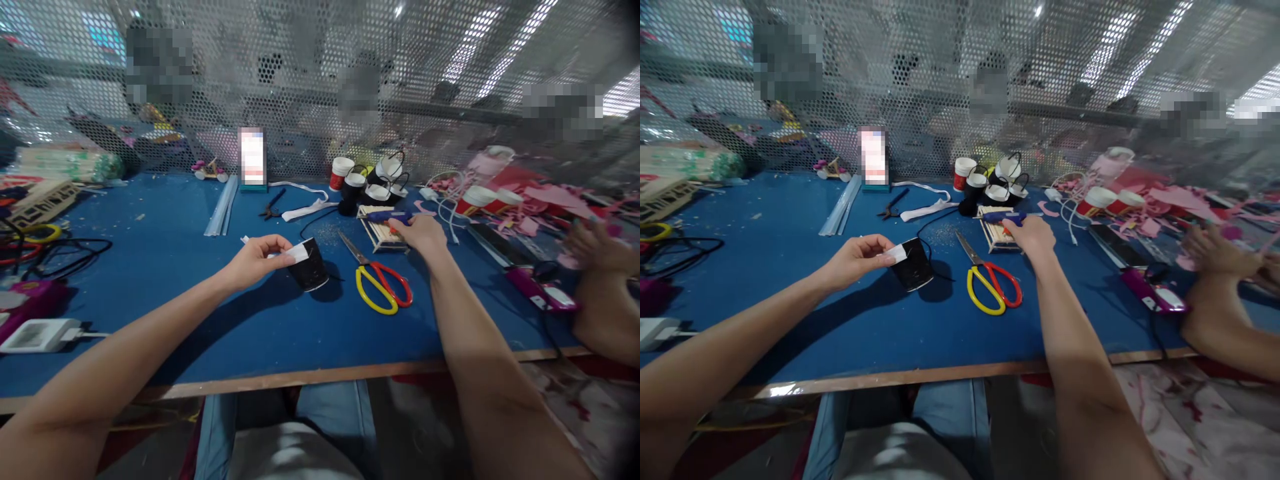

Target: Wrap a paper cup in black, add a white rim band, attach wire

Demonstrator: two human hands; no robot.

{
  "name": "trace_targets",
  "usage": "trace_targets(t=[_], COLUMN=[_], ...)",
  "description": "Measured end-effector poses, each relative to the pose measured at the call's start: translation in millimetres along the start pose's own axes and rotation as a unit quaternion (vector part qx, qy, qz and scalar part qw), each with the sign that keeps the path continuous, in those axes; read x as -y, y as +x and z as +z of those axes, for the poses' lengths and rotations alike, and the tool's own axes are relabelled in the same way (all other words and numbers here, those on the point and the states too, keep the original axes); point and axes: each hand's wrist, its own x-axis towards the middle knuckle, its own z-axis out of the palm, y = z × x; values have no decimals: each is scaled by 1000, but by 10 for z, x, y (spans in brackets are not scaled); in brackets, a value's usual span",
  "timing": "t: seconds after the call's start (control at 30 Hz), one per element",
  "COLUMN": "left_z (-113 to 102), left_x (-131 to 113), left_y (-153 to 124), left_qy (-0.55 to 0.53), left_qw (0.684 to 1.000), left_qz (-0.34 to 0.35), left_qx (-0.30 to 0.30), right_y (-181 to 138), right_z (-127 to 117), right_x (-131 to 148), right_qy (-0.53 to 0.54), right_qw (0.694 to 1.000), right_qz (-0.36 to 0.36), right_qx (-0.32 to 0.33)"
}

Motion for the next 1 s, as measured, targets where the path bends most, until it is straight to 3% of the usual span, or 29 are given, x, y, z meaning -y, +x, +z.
trace_targets(t=[0.1, 0.2, 0.27, 0.33, 0.43, 0.63, 1.0], left_z=[5, 24, 45, 70, 114, 180, 250], left_x=[-17, -30, -31, -28, -34, -89, -141], left_y=[-9, -24, -39, -59, -92, -136, -153], left_qy=[28, 63, 88, 108, 126, 126, 135], left_qw=[1000, 998, 995, 993, 990, 989, 988], left_qz=[9, 27, 40, 47, 57, 80, 73], left_qx=[2, 2, 0, -1, 1, 10, 6], right_y=[-54, -320, -617, -951, -1356, -1522, -1545], right_z=[19, -75, -158, -203, -145, 94, 158], right_x=[42, 184, 342, 519, 738, 852, 858], right_qy=[-3, 49, 158, 269, 299, 340, 392], right_qw=[999, 981, 948, 889, 823, 812, 805], right_qz=[0, -102, -238, -365, -483, -472, -444], right_qx=[-46, -158, -137, -71, -27, -47, -33])
